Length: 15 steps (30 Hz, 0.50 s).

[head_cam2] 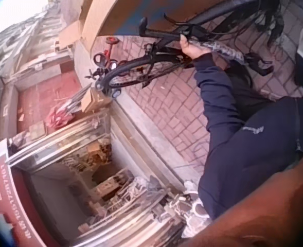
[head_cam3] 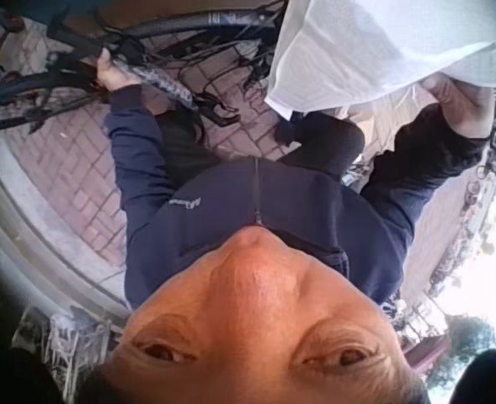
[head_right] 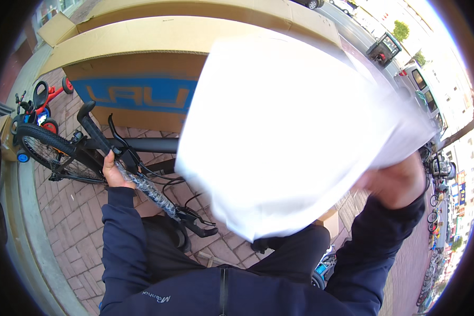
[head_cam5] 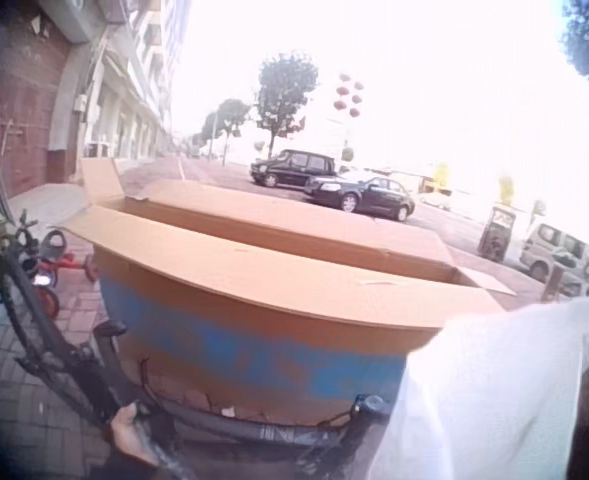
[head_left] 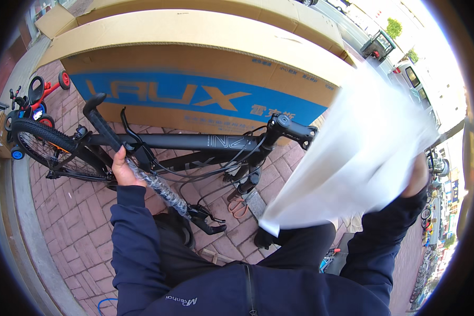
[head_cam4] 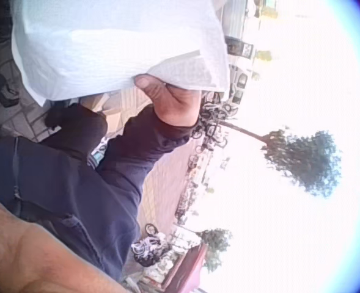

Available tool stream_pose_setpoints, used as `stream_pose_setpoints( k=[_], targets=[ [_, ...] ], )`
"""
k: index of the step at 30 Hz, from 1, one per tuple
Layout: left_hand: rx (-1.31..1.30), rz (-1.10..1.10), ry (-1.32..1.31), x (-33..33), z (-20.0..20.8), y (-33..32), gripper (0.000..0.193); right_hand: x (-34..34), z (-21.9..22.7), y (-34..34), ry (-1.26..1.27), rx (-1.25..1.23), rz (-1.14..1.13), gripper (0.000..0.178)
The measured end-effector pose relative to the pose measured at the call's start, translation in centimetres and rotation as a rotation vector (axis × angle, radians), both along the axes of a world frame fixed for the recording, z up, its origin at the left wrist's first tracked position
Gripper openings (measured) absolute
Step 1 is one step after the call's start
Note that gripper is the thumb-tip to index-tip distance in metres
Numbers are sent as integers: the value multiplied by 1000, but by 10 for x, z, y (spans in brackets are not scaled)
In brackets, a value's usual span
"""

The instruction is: The person removes protective packaging from a bicycle frame and handlebar, then uses a screwdriver to attach the handlebar to the stem. The person tightens the bolts to secure the handlebar in place.

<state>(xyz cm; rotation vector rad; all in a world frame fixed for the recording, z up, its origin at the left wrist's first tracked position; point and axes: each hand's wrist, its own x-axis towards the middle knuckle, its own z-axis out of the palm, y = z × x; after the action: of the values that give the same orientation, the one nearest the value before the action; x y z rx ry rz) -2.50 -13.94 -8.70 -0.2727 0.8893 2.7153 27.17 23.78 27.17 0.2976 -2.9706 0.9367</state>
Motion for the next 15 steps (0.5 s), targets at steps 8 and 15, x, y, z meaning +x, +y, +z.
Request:
stream_pose_setpoints(
  k=[8,15],
  targets=[
    [167,-142,60,3,0,-5,30,-132,31,65,890,76,-293,30],
    [161,-133,63,4,4,-3,32,-235,-43,101,748,489,-949,45]
  ],
)
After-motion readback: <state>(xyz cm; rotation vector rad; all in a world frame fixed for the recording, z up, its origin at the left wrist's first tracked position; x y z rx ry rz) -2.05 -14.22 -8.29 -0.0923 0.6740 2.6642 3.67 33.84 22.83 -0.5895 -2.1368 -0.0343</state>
